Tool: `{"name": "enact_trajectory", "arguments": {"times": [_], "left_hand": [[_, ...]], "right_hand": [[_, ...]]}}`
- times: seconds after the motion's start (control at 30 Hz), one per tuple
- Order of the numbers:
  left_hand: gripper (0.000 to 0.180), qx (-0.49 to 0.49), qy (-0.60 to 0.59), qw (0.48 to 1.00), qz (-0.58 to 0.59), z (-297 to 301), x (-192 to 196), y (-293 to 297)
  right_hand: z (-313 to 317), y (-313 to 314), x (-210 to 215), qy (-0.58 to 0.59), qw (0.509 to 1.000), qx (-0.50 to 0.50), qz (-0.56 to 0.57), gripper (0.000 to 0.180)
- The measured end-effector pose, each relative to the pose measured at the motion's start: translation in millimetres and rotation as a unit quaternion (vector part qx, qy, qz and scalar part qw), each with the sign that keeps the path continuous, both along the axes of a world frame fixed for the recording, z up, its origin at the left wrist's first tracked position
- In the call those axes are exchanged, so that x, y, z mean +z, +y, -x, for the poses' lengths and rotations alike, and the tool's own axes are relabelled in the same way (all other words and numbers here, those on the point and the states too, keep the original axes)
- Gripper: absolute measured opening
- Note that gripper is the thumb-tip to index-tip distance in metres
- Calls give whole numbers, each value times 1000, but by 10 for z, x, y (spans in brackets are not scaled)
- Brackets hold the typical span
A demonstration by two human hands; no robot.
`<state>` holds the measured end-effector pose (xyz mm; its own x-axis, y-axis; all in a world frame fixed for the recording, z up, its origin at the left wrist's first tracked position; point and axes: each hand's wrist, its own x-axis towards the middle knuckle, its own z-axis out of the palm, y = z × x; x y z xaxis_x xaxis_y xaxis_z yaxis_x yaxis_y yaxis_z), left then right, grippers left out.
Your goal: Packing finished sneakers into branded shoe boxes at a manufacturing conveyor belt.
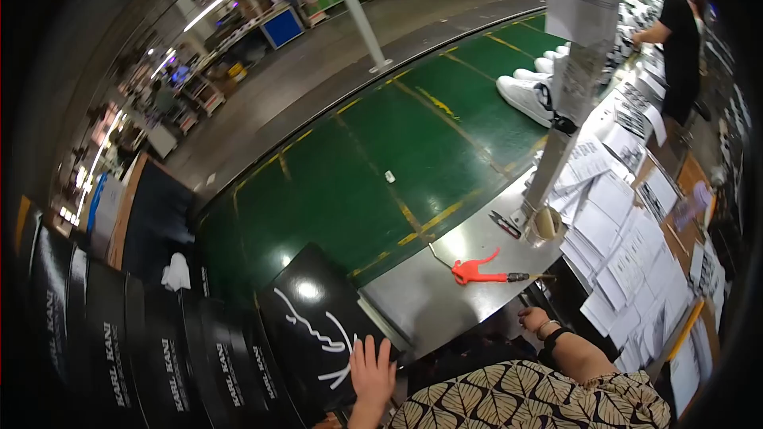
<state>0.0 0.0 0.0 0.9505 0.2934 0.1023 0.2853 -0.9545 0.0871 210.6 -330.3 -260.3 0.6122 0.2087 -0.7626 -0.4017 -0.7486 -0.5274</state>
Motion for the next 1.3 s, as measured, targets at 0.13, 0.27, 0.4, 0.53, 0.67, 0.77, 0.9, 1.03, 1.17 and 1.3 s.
{"name": "enact_trajectory", "arguments": {"times": [0.13,0.27,0.4,0.53,0.67,0.77,0.9,1.03,1.17,1.3], "left_hand": [[56,23,-130,989,-71,-582,241,72],[47,36,-225,963,-141,-1124,716,434],[36,30,-285,944,-161,-1466,1074,671],[26,35,-363,927,-94,-1863,1333,910],[25,54,-422,905,8,-2242,1613,1225],[27,95,-407,898,136,-2555,1686,1381],[36,-10,-298,949,102,-2965,1628,1388],[37,-56,-249,967,-2,-3093,1376,1335],[38,-71,-229,971,3,-3513,1235,1033],[39,-44,-211,976,18,-3736,1246,1059]], "right_hand": [[-789,-43,38,-102,988,116,10,28],[-1007,-132,283,-75,989,121,46,28],[-1176,-259,486,-75,992,90,43,26],[-1358,-772,-366,-119,988,96,23,21],[-1285,-834,-443,-160,980,117,-24,20],[-1024,-474,13,-105,991,44,65,20],[-754,-210,179,-60,995,-39,63,28],[-545,114,70,-140,978,127,83,35],[-460,175,90,-129,976,127,119,38],[-355,133,147,-102,987,46,118,37]]}}
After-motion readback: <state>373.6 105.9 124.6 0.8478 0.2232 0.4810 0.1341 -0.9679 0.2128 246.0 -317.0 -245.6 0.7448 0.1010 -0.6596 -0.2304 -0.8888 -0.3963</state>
